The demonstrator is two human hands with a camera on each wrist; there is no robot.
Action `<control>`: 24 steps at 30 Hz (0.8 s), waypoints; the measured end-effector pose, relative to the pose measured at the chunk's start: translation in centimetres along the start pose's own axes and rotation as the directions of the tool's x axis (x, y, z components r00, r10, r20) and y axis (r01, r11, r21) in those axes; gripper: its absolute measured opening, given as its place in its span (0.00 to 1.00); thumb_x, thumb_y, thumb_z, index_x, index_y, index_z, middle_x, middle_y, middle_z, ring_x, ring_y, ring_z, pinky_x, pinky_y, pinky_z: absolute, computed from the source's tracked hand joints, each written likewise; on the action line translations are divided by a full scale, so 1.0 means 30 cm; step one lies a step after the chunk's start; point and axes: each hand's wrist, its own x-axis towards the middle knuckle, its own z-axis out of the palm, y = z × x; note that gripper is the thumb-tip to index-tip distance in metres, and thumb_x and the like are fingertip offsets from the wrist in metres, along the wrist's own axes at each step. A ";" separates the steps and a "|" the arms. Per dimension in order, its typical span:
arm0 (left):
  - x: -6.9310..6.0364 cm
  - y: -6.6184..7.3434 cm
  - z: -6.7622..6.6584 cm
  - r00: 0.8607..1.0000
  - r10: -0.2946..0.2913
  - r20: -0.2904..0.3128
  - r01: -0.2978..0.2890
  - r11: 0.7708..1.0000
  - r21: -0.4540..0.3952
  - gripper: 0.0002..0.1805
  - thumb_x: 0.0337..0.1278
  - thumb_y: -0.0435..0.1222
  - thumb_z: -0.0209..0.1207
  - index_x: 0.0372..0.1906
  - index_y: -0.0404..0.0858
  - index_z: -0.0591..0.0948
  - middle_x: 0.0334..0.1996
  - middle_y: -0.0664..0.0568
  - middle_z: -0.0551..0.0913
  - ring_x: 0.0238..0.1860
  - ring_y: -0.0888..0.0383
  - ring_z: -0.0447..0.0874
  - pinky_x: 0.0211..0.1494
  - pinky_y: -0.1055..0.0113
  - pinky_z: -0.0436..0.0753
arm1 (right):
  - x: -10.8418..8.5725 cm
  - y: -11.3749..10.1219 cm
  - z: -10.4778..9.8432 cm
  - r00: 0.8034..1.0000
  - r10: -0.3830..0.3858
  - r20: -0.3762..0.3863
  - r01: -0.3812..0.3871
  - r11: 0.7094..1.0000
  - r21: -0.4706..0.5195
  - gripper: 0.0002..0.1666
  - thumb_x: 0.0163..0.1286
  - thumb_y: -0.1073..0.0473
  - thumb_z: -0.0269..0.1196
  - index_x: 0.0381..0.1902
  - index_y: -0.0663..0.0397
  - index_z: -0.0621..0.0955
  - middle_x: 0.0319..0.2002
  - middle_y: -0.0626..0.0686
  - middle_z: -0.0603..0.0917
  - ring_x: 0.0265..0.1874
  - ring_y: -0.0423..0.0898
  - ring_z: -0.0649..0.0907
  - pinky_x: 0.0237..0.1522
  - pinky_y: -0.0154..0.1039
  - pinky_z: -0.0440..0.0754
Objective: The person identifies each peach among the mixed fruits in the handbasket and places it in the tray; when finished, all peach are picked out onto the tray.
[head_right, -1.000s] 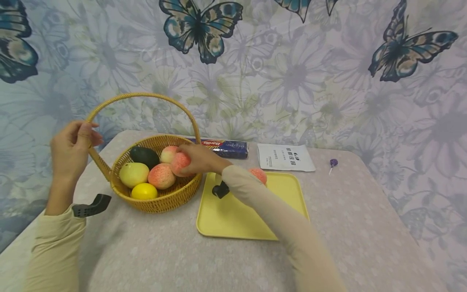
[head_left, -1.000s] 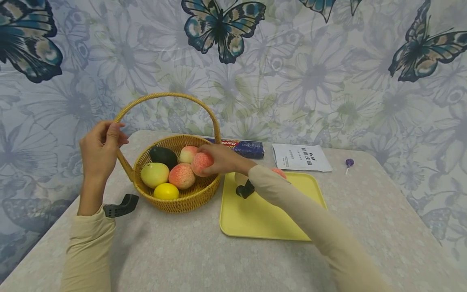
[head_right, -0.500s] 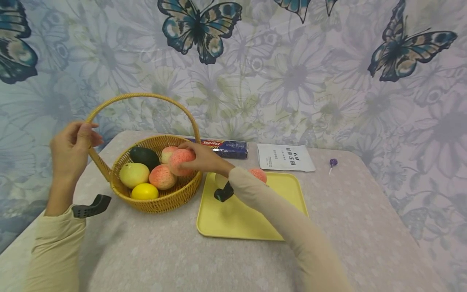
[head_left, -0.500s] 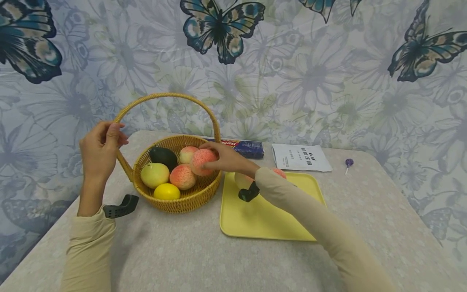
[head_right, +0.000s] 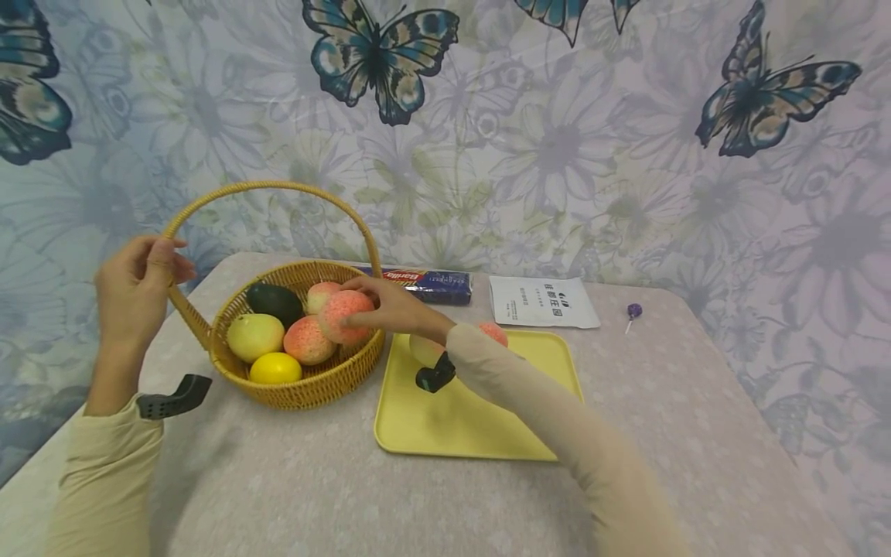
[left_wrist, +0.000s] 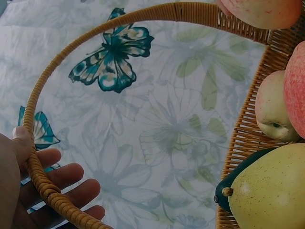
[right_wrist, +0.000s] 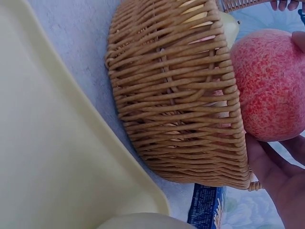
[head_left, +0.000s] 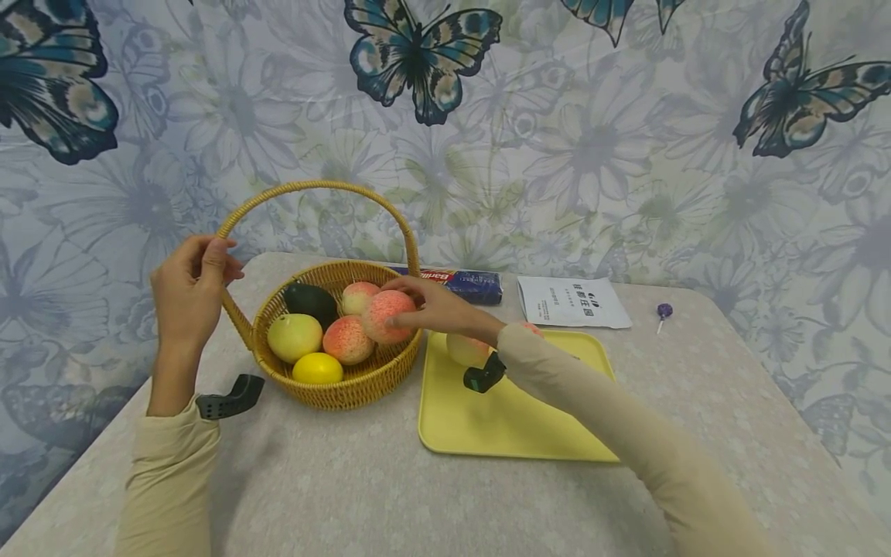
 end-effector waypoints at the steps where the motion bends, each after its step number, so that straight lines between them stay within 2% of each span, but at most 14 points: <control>1: 0.000 0.000 0.000 1.000 0.001 0.000 -0.001 1.000 -0.001 0.20 0.69 0.47 0.51 0.44 0.35 0.83 0.22 0.67 0.77 0.25 0.72 0.77 0.33 0.81 0.73 | -0.005 0.000 -0.001 1.000 0.006 -0.005 -0.006 1.000 0.008 0.32 0.63 0.52 0.66 0.64 0.44 0.71 0.57 0.48 0.77 0.50 0.43 0.79 0.48 0.39 0.79; 6: 0.001 0.000 0.004 1.000 -0.003 0.005 0.003 1.000 0.000 0.20 0.69 0.47 0.51 0.44 0.35 0.83 0.23 0.65 0.78 0.25 0.72 0.77 0.33 0.81 0.73 | -0.036 0.001 -0.009 0.999 0.034 -0.023 -0.032 0.997 0.063 0.32 0.65 0.52 0.65 0.66 0.43 0.70 0.57 0.46 0.77 0.50 0.45 0.79 0.49 0.41 0.78; 10: 0.000 0.001 0.006 1.000 -0.003 0.008 0.003 1.000 -0.003 0.21 0.69 0.48 0.51 0.44 0.35 0.82 0.24 0.62 0.78 0.25 0.72 0.78 0.33 0.81 0.73 | -0.054 0.005 -0.017 0.999 0.018 -0.029 -0.015 0.996 0.093 0.32 0.65 0.51 0.65 0.66 0.45 0.70 0.56 0.46 0.77 0.49 0.45 0.80 0.49 0.41 0.78; 13: -0.001 0.001 0.005 1.000 -0.006 0.010 0.006 1.000 -0.002 0.21 0.69 0.48 0.50 0.44 0.35 0.82 0.24 0.62 0.78 0.25 0.72 0.78 0.34 0.82 0.74 | -0.067 0.006 -0.026 1.000 0.015 -0.023 -0.012 0.992 0.130 0.34 0.65 0.51 0.65 0.67 0.46 0.69 0.57 0.47 0.77 0.52 0.44 0.80 0.52 0.41 0.78; 18: -0.002 0.000 0.004 1.000 -0.010 0.010 0.010 1.000 0.006 0.21 0.69 0.49 0.50 0.44 0.36 0.82 0.24 0.65 0.78 0.25 0.74 0.78 0.34 0.82 0.74 | -0.095 0.008 -0.044 0.999 0.044 -0.031 -0.038 0.985 0.169 0.33 0.65 0.52 0.64 0.68 0.39 0.68 0.59 0.47 0.76 0.57 0.44 0.78 0.54 0.42 0.77; 24: -0.004 0.000 0.005 1.000 -0.009 0.008 0.009 1.000 0.017 0.21 0.70 0.49 0.50 0.45 0.35 0.82 0.24 0.65 0.78 0.25 0.74 0.77 0.34 0.82 0.73 | -0.130 0.016 -0.057 0.998 0.042 -0.055 -0.031 0.982 0.188 0.31 0.66 0.55 0.63 0.67 0.38 0.69 0.59 0.49 0.76 0.56 0.45 0.78 0.53 0.42 0.78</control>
